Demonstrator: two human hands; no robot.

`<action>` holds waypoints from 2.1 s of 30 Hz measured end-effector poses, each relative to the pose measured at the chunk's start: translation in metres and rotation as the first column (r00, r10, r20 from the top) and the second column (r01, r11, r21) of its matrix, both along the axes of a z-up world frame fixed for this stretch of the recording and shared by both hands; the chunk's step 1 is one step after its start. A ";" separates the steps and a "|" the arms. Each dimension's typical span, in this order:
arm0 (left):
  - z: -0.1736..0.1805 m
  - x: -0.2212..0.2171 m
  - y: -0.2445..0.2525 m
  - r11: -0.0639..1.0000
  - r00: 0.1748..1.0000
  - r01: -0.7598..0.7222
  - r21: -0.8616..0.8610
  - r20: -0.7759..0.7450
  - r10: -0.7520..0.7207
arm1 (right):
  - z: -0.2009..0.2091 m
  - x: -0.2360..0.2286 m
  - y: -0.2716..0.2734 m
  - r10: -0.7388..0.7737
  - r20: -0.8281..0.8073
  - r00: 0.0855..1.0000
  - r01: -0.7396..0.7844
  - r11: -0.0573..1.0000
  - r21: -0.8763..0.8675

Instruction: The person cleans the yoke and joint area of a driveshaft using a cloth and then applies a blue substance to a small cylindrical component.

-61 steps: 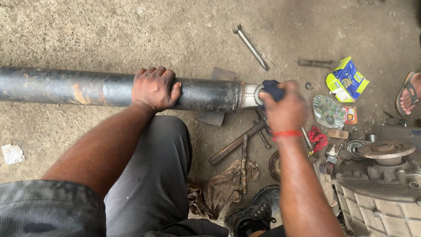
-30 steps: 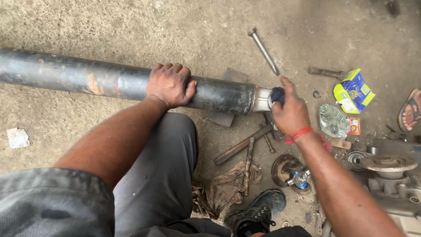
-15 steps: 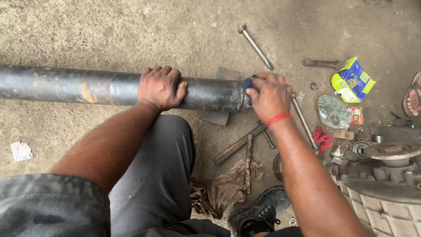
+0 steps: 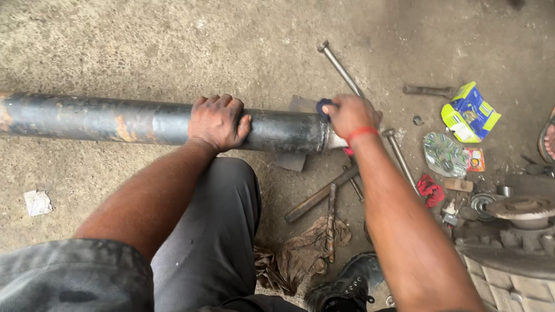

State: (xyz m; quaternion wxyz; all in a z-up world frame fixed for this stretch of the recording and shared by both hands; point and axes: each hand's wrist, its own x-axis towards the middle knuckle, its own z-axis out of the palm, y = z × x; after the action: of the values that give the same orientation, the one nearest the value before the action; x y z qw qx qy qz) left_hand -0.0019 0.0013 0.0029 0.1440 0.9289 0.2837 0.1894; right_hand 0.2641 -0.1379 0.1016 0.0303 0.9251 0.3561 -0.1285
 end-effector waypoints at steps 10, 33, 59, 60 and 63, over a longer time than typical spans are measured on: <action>-0.005 -0.001 -0.001 0.998 0.996 -0.003 -0.068 -0.085 -0.003 | -0.005 -0.009 -0.037 0.207 0.210 0.956 -0.243 0.957 0.162; -0.011 -0.003 -0.005 0.996 0.999 -0.022 -0.083 -0.030 0.020 | -0.024 -0.014 -0.038 0.279 0.422 0.863 -0.333 0.941 0.060; -0.003 0.001 -0.002 0.999 0.996 -0.030 -0.018 -0.083 0.029 | -0.042 -0.083 -0.151 0.150 0.308 0.939 -0.289 0.831 0.475; -0.003 0.003 -0.003 0.999 0.996 -0.034 -0.020 -0.086 0.032 | -0.036 -0.078 -0.143 0.120 0.319 0.940 -0.277 0.813 0.511; 0.000 0.005 -0.001 0.999 0.997 -0.035 0.003 -0.071 0.035 | -0.029 -0.070 -0.113 0.074 0.382 0.921 -0.292 0.780 0.553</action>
State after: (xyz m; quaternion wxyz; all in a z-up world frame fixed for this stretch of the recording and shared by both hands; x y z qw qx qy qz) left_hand 0.0032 0.0000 0.0026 0.1299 0.9301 0.3045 0.1591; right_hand 0.1944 -0.2510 0.0729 -0.1906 0.8547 0.4570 0.1560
